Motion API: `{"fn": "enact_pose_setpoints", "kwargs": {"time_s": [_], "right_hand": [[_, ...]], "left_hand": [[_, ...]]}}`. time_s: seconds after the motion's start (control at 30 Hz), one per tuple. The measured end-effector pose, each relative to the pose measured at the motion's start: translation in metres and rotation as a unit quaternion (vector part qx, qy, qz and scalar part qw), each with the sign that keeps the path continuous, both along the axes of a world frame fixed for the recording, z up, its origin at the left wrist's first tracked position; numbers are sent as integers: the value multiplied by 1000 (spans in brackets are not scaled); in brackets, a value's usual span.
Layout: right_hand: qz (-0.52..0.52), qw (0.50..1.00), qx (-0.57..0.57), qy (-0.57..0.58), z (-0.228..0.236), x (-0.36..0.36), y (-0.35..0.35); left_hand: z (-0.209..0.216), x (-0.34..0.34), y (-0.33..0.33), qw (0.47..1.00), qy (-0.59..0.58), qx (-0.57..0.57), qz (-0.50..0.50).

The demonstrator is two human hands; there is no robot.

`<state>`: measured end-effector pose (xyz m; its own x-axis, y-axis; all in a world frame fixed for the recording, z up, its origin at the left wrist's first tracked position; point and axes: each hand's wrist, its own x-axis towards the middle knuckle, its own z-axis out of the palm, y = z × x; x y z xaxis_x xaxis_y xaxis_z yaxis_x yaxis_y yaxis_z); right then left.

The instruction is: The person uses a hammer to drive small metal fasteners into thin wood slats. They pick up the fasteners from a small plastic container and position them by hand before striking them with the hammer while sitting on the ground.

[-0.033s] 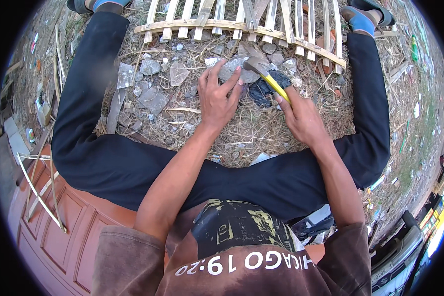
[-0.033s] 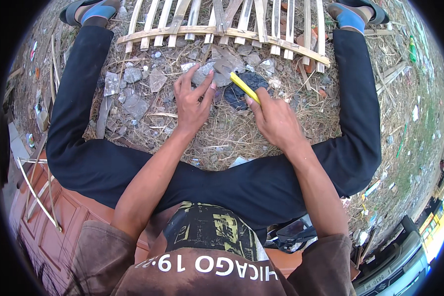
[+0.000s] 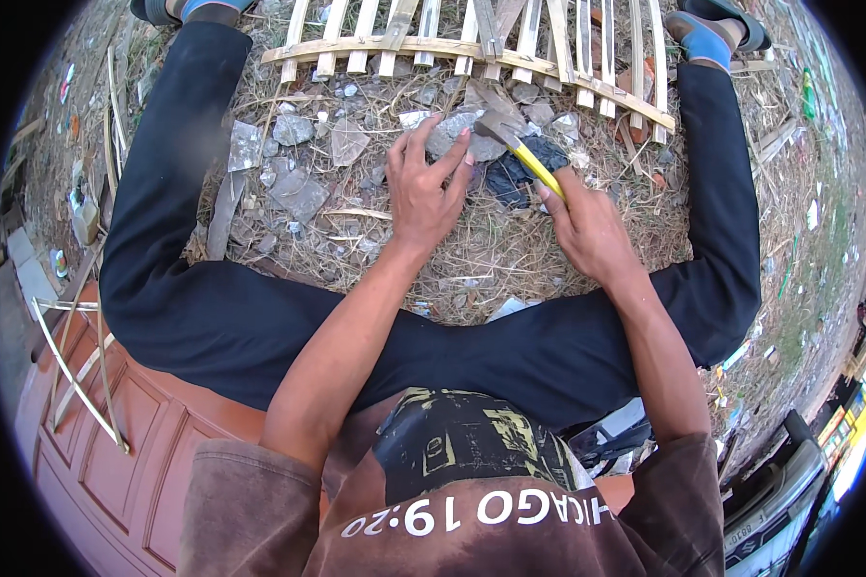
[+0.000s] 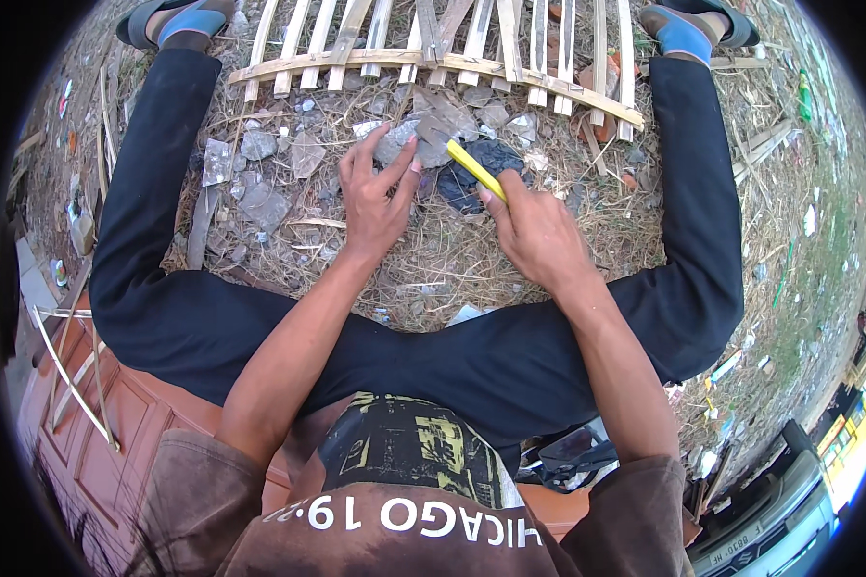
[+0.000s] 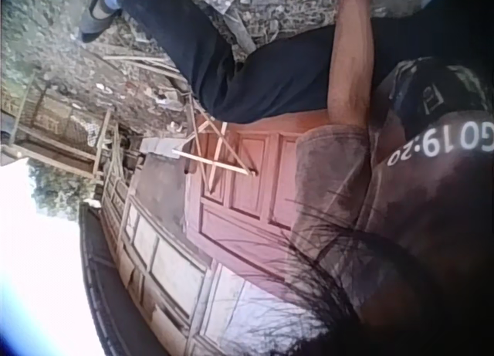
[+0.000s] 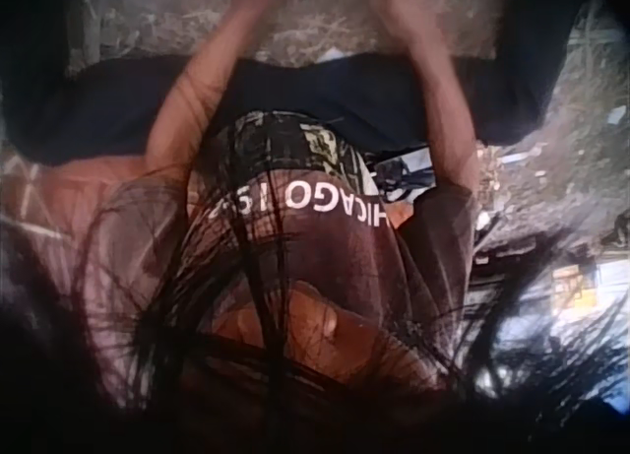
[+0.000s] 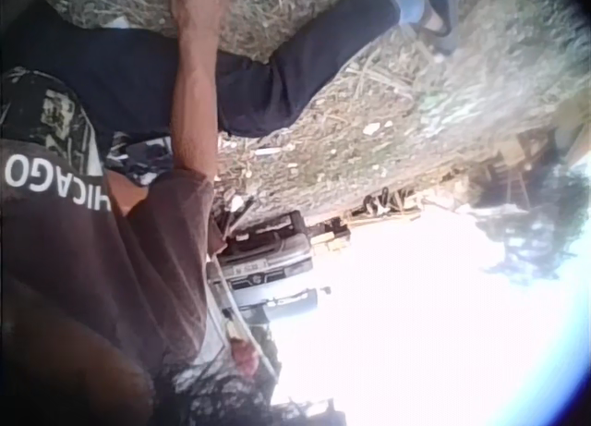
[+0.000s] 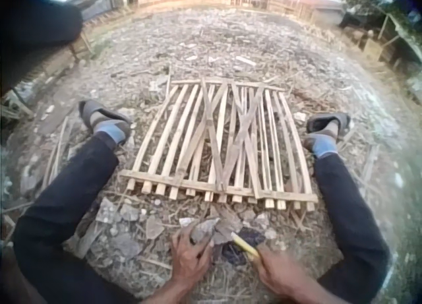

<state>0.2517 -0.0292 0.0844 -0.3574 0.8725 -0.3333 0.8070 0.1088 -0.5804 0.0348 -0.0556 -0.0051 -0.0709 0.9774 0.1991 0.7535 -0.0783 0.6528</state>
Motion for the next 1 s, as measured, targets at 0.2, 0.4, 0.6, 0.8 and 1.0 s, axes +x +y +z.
{"fn": "enact_pose_setpoints", "kwargs": {"time_s": [0.2,0.4,0.6,0.8,1.0], "right_hand": [[1,1000,18,-8,2,-4,0],[26,998,51,-42,-5,0,3],[33,997,52,-56,-5,0,0],[21,998,40,-43,-3,0,0],[13,998,30,-46,-5,-2,1]], "left_hand": [[-1,-1,-1,1000,-6,-3,0],[-2,-2,0,999,-38,-21,11],[-3,-1,12,986,-124,-81,75],[-10,12,16,989,-71,-76,109],[-11,15,17,987,-70,-72,124]]}}
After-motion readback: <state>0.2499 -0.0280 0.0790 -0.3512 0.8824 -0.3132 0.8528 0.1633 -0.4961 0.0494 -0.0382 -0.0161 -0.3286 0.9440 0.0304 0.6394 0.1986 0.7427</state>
